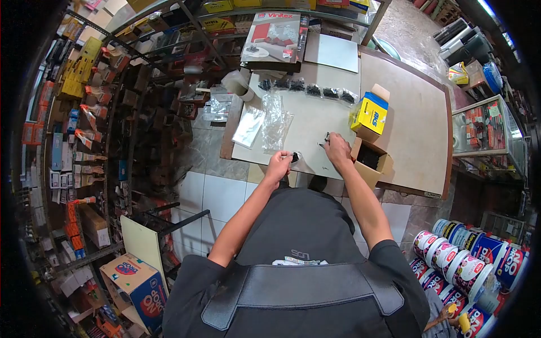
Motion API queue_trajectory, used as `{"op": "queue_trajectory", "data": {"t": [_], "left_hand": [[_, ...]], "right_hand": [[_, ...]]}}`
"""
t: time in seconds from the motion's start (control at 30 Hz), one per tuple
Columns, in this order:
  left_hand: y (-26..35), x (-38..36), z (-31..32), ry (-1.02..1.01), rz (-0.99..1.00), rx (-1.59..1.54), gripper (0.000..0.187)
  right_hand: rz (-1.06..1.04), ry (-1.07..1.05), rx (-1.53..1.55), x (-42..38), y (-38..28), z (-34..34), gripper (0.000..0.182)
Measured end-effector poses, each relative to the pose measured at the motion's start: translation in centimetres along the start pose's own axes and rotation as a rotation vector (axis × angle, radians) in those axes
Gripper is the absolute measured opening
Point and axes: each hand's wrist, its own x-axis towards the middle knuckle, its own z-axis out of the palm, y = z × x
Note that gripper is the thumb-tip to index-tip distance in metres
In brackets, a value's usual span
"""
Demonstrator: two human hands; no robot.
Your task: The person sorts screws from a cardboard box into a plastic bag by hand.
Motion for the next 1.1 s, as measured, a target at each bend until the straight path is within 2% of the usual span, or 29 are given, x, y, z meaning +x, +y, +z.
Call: {"op": "queue_trajectory", "data": {"t": [0.1, 0.17, 0.2, 0.27, 0.37, 0.6, 0.93, 1.0, 1.03, 1.1], "left_hand": [[0.1, -0.1, -0.1, 0.000, -0.002, -0.002, 0.023], [-0.1, -0.1, 0.0, -0.001, -0.009, -0.006, 0.022], [-0.1, -0.1, 0.1, 0.004, -0.011, 0.006, 0.022], [-0.1, 0.1, 0.0, 0.011, -0.012, 0.019, 0.022], [-0.3, 0.2, 0.1, 0.001, 0.002, 0.018, 0.021], [-0.1, 0.0, 0.1, -0.002, 0.011, -0.009, 0.019], [-0.3, -0.1, 0.0, 0.007, 0.005, -0.012, 0.017], [-0.3, -0.2, -0.2, 0.004, 0.008, -0.010, 0.018], [-0.4, -0.3, -0.2, 0.000, 0.008, -0.008, 0.019], [-0.6, -0.4, -0.3, -0.005, 0.008, -0.024, 0.020]], "right_hand": [[0.004, 0.071, 0.176, -0.5, -1.6, -1.0, 0.025], [-0.159, 0.096, 0.519, -1.2, -3.0, -1.8, 0.023], [-0.159, 0.094, 0.519, -1.5, -3.7, -2.1, 0.023], [-0.367, 0.022, 0.617, -2.4, -5.1, -2.7, 0.021], [-0.441, -0.051, 0.641, -3.7, -6.7, -3.3, 0.019], [-0.585, -0.031, 0.514, -4.3, -7.1, -3.9, 0.019], [-0.524, 0.017, 0.490, -4.4, -7.1, -4.5, 0.023], [-0.366, 0.218, 0.488, -3.1, -5.1, -2.6, 0.026], [-0.367, 0.216, 0.488, -2.5, -4.0, -1.9, 0.026], [-0.113, 0.370, 0.337, -1.4, -2.2, -1.2, 0.032]]}}
